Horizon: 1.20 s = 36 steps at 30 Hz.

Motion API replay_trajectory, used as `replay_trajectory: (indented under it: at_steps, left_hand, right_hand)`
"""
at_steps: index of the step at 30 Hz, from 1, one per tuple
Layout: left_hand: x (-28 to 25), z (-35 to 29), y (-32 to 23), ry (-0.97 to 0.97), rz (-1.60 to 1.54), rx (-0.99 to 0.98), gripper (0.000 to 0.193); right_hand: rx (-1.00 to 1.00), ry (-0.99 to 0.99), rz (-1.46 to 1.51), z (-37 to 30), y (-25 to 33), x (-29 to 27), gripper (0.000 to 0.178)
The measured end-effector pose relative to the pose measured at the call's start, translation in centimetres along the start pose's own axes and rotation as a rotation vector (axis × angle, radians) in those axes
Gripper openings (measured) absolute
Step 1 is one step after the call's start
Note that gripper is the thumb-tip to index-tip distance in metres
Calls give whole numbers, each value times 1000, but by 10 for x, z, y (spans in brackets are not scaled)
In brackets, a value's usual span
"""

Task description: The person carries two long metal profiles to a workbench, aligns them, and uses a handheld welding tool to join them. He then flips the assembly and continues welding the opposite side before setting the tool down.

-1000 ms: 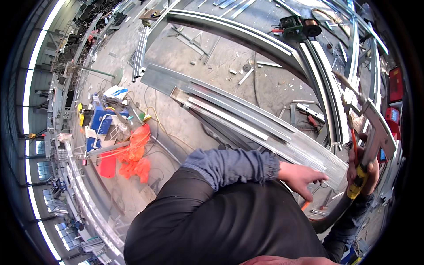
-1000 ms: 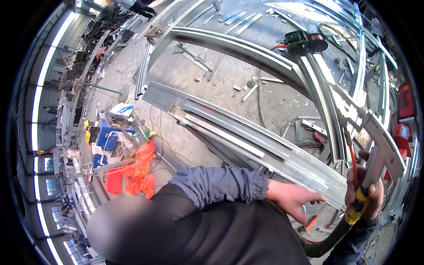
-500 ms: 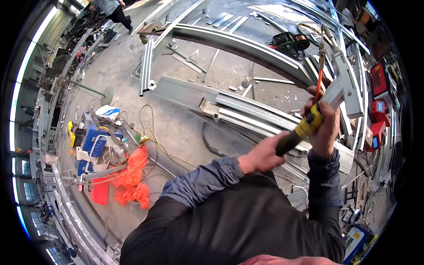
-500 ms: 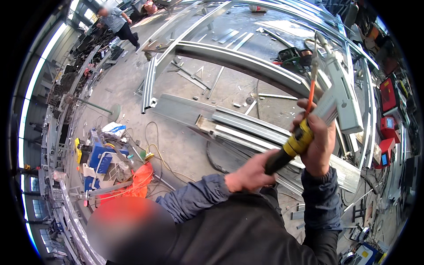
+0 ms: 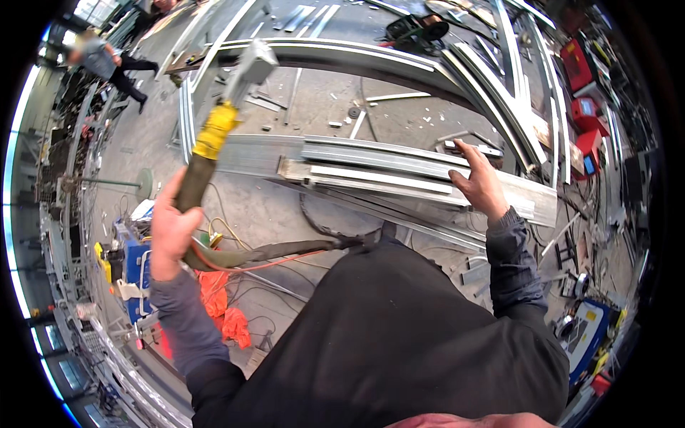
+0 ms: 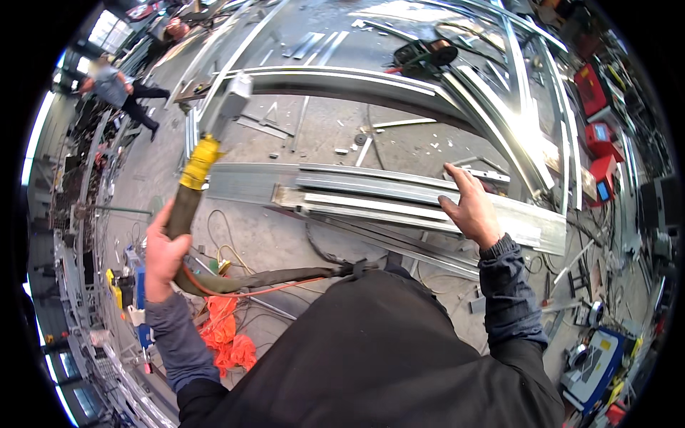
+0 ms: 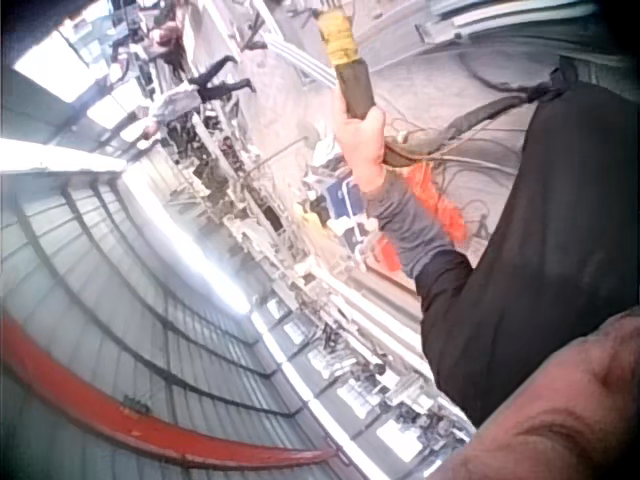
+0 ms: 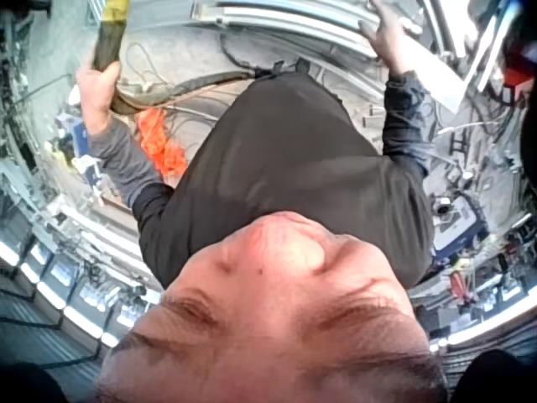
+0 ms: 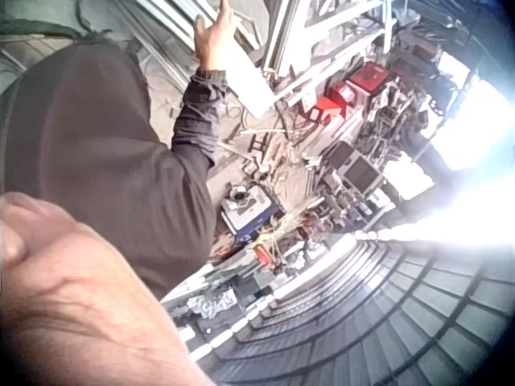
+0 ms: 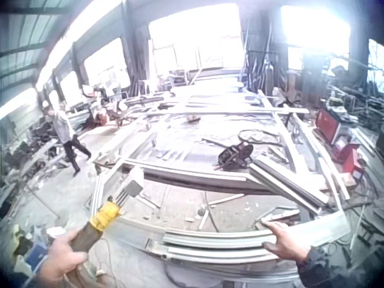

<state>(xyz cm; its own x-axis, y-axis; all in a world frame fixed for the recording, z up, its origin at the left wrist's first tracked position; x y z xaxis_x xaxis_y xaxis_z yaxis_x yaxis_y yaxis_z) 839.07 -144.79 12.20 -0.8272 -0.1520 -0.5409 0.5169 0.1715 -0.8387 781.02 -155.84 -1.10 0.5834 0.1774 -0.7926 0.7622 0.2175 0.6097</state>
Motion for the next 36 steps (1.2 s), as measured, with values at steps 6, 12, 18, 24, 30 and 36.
replay_trajectory:
  at_steps: [6,12,18,24,30,36]
  left_hand:
    - [28,91,51,10,247,-53,78]
    - [86,171,87,120,666,18,72]
    - [128,216,142,318,619,-160,70]
    - [143,256,217,352,542,-151,66]
    - [167,293,221,379,637,-52,63]
    - [177,304,253,460,688,-83,65]
  right_hand:
    - [49,194,-251,-10,-57,31,91]
    - [-109,205,-190,13,-33,84,99]
    - [-124,192,-330,48,-42,112,100]
    - [-94,216,-395,61,-41,125,95]
    - [21,248,-489,64,-64,126,80]
    - [51,339,-416,64,-99,127,82]
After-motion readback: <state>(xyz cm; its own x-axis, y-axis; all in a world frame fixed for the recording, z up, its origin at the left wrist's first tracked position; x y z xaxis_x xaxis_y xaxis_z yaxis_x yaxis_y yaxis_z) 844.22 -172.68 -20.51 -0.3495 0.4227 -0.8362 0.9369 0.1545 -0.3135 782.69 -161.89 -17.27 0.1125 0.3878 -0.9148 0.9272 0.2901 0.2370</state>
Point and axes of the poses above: each hand's wrist, its own z-axis towards the middle knuckle, its own x-axis out of the palm, y = z × x, the point moved 10 cm from there along z, towards the middle knuckle, and after that the axes turned 2 degrees about y, right-handed, at the moved point
